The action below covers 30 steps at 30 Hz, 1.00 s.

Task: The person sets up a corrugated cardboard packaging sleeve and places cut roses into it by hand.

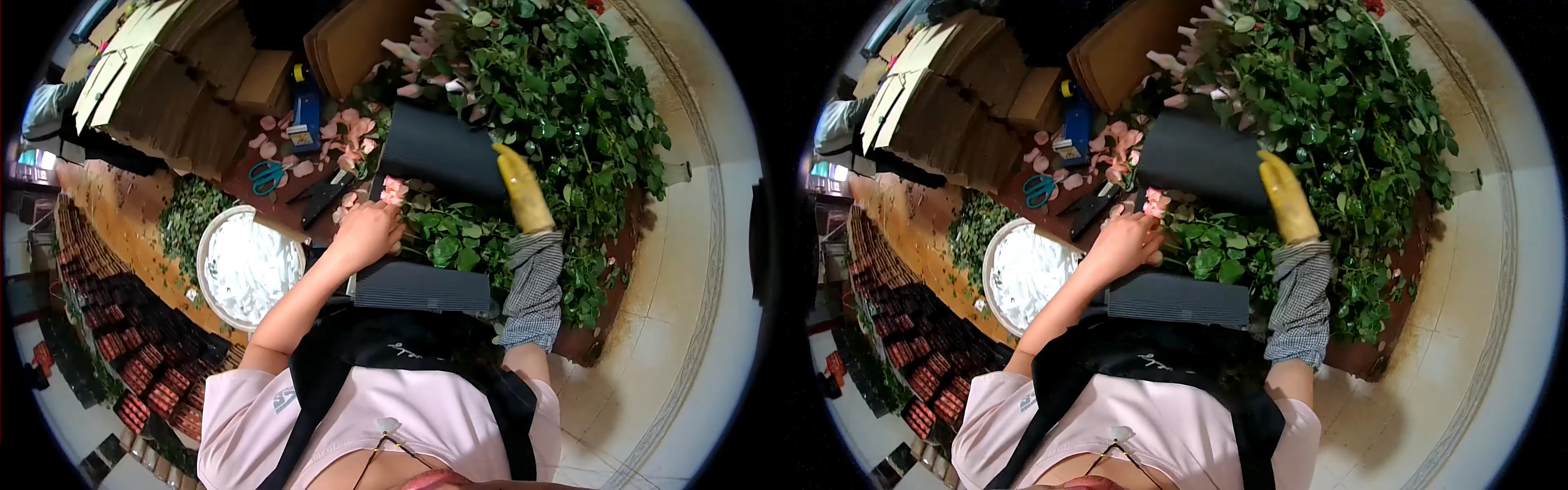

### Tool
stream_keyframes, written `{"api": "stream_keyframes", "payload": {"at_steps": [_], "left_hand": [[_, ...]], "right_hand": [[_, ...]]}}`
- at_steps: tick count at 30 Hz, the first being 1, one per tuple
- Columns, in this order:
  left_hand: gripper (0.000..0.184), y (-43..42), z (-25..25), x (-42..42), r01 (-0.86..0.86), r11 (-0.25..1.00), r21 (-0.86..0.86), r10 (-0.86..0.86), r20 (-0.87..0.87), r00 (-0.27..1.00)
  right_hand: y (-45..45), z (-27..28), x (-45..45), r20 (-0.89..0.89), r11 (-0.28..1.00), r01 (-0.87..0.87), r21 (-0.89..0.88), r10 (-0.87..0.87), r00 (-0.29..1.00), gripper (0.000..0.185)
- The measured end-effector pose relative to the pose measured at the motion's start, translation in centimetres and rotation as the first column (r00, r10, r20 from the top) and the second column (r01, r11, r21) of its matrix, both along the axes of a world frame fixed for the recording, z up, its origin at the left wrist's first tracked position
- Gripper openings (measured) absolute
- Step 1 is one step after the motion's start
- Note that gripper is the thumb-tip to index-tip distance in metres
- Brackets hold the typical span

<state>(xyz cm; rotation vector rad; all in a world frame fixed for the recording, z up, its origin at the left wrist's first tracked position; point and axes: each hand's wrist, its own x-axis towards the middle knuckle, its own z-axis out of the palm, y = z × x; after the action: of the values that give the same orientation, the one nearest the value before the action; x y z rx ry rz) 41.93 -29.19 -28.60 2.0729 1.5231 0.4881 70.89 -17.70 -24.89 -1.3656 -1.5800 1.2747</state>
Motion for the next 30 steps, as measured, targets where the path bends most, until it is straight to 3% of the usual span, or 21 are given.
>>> {"api": "stream_keyframes", "payload": {"at_steps": [1, 2, 3, 4, 7, 8, 9, 11, 12, 14, 15, 16, 17, 18, 20, 22, 23, 24, 26, 27, 30], "left_hand": [[0.025, 0.0, -0.2, -0.1, -0.003, 1.000, 0.022, 0.003, 0.005, 1.000], [0.025, 0.0, -0.4, -0.3, -0.019, 0.999, 0.038, 0.019, 0.011, 1.000], [0.027, -0.3, -0.6, -0.4, -0.023, 0.998, 0.062, 0.022, 0.025, 0.999], [0.027, -0.5, -0.4, -0.5, -0.030, 0.998, 0.048, 0.029, 0.017, 0.999], [0.029, 0.0, -0.3, -0.5, 0.001, 1.000, 0.002, -0.001, 0.011, 1.000], [0.029, 0.2, -0.6, -0.4, 0.017, 1.000, 0.010, -0.017, 0.016, 1.000], [0.029, 0.2, -0.7, -0.4, 0.019, 1.000, 0.008, -0.019, -0.001, 1.000], [0.027, 0.2, -0.5, -0.2, 0.010, 0.998, 0.065, -0.011, 0.015, 1.000], [0.027, 0.1, -0.6, -0.3, 0.018, 0.998, 0.067, -0.019, 0.020, 1.000], [0.023, 0.1, -1.4, -0.6, -0.022, 0.985, 0.170, -0.065, 0.488, 0.871], [0.022, 1.0, -2.0, -1.0, 0.042, 0.995, -0.094, -0.020, 0.225, 0.974], [0.022, 1.1, -1.9, -1.3, 0.044, 0.995, -0.089, -0.023, 0.229, 0.973], [0.022, 1.0, -1.6, -1.5, 0.058, 0.995, -0.080, -0.039, 0.219, 0.975], [0.023, 0.8, -1.2, -1.8, 0.072, 0.995, -0.074, -0.055, 0.207, 0.977], [0.023, 0.2, -0.2, -2.6, 0.102, 0.992, -0.070, -0.088, 0.179, 0.980], [0.024, -0.2, 1.0, -3.9, 0.121, 0.991, -0.064, -0.111, 0.149, 0.983], [0.027, -0.4, 1.9, -5.2, 0.068, 0.985, -0.161, -0.072, -0.019, 0.997], [0.025, -0.7, 2.3, -6.3, -0.011, 0.985, -0.170, 0.037, 0.150, 0.988], [0.026, 0.1, 5.2, -8.9, -0.139, 0.942, -0.305, 0.195, 0.161, 0.968], [0.025, 0.9, 4.8, -10.7, -0.205, 0.957, -0.205, 0.229, 0.100, 0.968], [0.027, 5.4, 4.2, -15.1, -0.402, 0.906, 0.133, 0.390, 0.112, 0.914]], "right_hand": [[0.2, -1.1, -0.7, 0.052, 1.000, -0.014, 0.013, 0.013, 0.999, 0.041], [0.4, -1.8, -1.0, 0.063, 0.984, 0.030, 0.173, -0.042, 0.997, 0.040], [-0.3, -0.2, -1.5, 0.058, 0.986, 0.014, 0.166, -0.024, 0.998, 0.040], [-1.4, 2.9, -2.1, -0.090, 0.973, 0.137, 0.186, -0.122, 0.988, 0.041], [-2.7, 6.5, -1.9, -0.462, 0.919, 0.214, 0.330, -0.041, 0.886, 0.055], [-2.8, 7.5, -1.8, -0.548, 0.899, 0.198, 0.390, 0.053, 0.835, 0.063], [-3.4, 9.0, -1.6, -0.587, 0.915, 0.225, 0.334, 0.016, 0.810, 0.082], [-2.7, 8.2, 1.9, -0.581, 0.930, 0.117, 0.349, 0.116, 0.806, 0.087], [-2.5, 8.1, 2.4, -0.606, 0.897, -0.302, 0.323, 0.441, 0.663, 0.075], [-2.0, 7.0, 1.5, -0.560, 0.735, -0.667, 0.126, 0.607, 0.564, 0.063], [-1.9, 6.2, 0.1, -0.501, 0.663, -0.748, -0.008, 0.645, 0.577, 0.058], [-1.7, 5.5, -1.8, -0.356, 0.643, -0.757, -0.119, 0.684, 0.637, 0.053], [-2.2, 5.3, -3.9, 0.076, 0.682, -0.719, -0.133, 0.731, 0.678, 0.054], [-2.7, 4.5, -5.7, 0.350, 0.716, -0.685, -0.138, 0.682, 0.642, 0.054], [-3.3, 2.9, -7.8, 0.649, 0.739, -0.670, -0.072, 0.545, 0.531, 0.054], [-2.6, 2.0, -8.4, 0.641, 0.708, -0.694, -0.128, 0.593, 0.487, 0.055], [-2.2, 1.3, -8.7, 0.634, 0.677, -0.714, -0.182, 0.635, 0.441, 0.057], [-2.3, -0.6, -8.4, 0.683, 0.650, -0.755, -0.087, 0.590, 0.430, 0.062], [-4.2, -0.3, -10.3, 0.876, 0.648, -0.734, -0.204, 0.455, 0.159, 0.067], [-5.4, 1.2, -11.7, 0.916, 0.667, -0.693, -0.274, 0.400, 0.022, 0.070], [-7.4, -3.0, -11.9, 0.981, 0.724, -0.681, -0.111, 0.188, 0.040, 0.073]]}}
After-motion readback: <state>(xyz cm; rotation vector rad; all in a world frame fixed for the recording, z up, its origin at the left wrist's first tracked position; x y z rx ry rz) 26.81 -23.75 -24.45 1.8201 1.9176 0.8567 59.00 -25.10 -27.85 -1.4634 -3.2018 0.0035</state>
